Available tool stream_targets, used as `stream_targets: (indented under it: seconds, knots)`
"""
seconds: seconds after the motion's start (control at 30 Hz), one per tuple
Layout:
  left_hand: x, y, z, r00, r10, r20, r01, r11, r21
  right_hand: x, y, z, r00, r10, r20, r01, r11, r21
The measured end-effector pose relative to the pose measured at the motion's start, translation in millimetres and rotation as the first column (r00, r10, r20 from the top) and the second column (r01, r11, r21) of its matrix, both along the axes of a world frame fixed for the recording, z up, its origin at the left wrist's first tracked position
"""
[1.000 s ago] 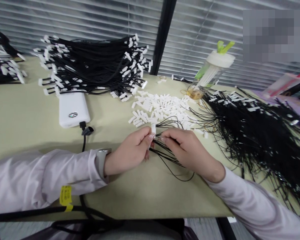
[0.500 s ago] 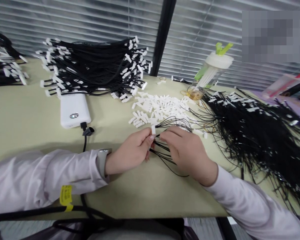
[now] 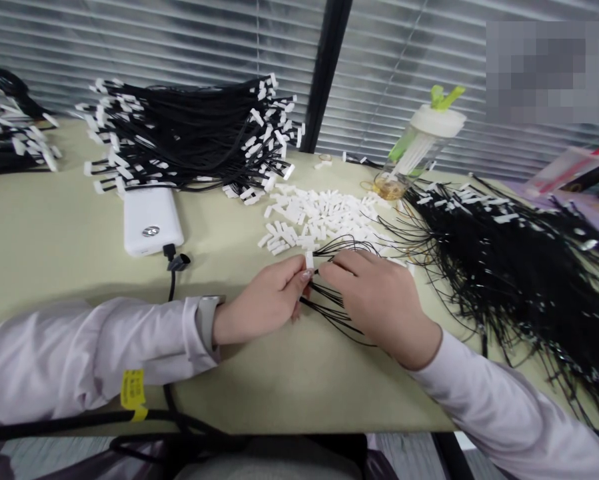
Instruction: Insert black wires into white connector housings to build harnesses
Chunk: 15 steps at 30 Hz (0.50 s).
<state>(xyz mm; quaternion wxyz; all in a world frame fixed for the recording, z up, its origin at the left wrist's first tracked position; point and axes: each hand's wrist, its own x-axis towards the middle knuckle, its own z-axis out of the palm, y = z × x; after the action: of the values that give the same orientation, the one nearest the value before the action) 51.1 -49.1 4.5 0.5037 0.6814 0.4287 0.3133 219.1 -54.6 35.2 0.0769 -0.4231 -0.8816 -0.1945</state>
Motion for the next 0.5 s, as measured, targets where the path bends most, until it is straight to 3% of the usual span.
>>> stream_targets:
  seconds: [0.23,0.5]
  knots:
    - [-0.8,-3.7,5.6,0.997,0.033,-0.070,-0.026,0.995,0.096,-3.4,-1.6,-1.3,1.000,0.005,0.020,-0.004,0.998,-0.065]
    - [-0.4,-4.6,9.4,0.993,0.039,-0.109,-0.032,0.998,0.057,-1.3,0.0,-1.3,0.999,0.027,0.021,-0.025,0.997,-0.071]
